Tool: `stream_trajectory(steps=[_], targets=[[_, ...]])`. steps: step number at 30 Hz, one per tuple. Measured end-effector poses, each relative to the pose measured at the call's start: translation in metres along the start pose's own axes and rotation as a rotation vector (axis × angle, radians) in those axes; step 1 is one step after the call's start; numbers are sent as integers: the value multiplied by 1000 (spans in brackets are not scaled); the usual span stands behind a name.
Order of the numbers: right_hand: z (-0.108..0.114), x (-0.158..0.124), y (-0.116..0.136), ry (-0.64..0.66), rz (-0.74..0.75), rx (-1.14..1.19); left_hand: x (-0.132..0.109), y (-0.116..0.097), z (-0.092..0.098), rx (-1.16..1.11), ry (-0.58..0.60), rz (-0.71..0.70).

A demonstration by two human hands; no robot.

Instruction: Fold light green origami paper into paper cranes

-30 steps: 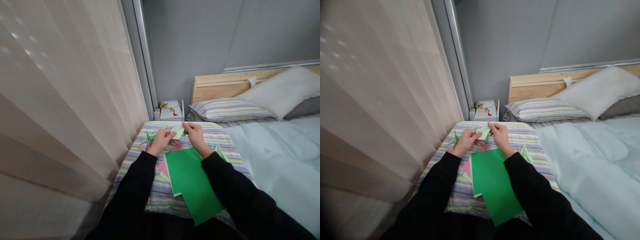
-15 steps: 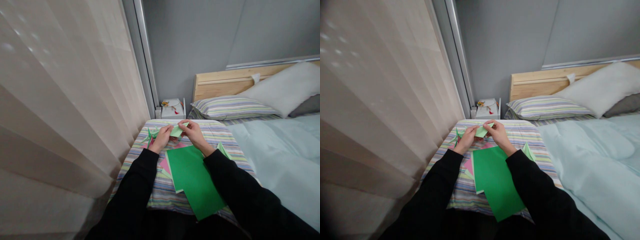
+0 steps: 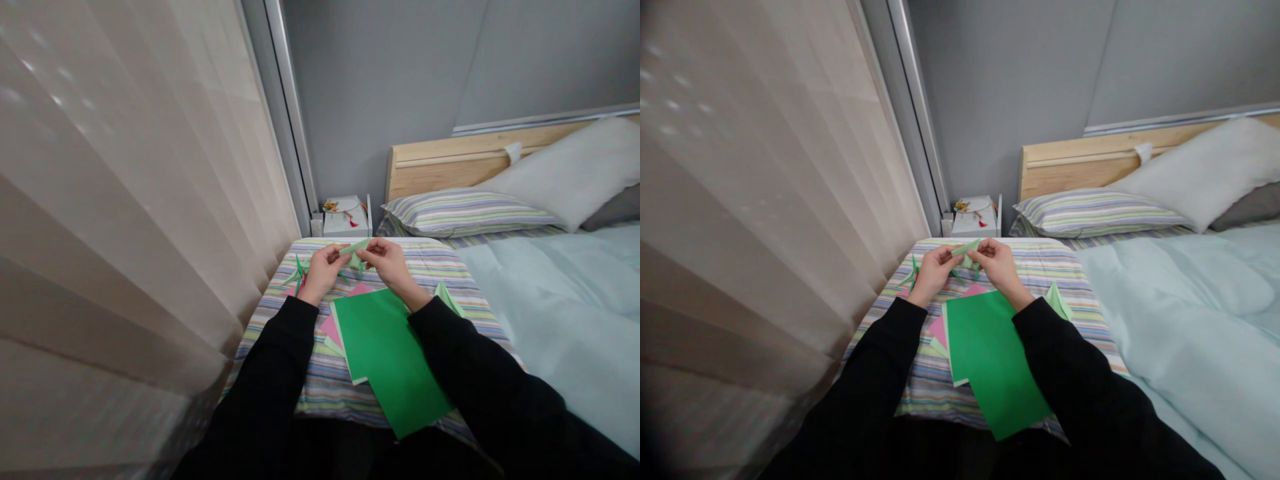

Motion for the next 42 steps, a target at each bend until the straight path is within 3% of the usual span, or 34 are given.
stream_trajectory(steps=[8,13,18,32,37,42], targets=[[4,0,7,-6,122,-120,1,4,-3,17,17,40],[-1,-2,6,63,130,-173,1,5,0,1,-30,55],[2,-3,11,32,162,-221,-2,1,4,-17,-63,69],[-1,0,2,62,115,-128,-1,-3,0,39,14,3],[-2,2,-1,133,107,-188,-4,-7,-1,113,24,-44],[-9,-3,5,217,107,-279,-6,-14,5,124,-67,-75]])
Point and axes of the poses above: each hand's wrist, its own x-axis towards the middle knuckle, its own z-axis out of the back of the hand, y = z × x, the point moved 6 cm from there along x, towards the middle knuckle, and after that the axes turned 12 degrees about x, right-handed, at the moved point
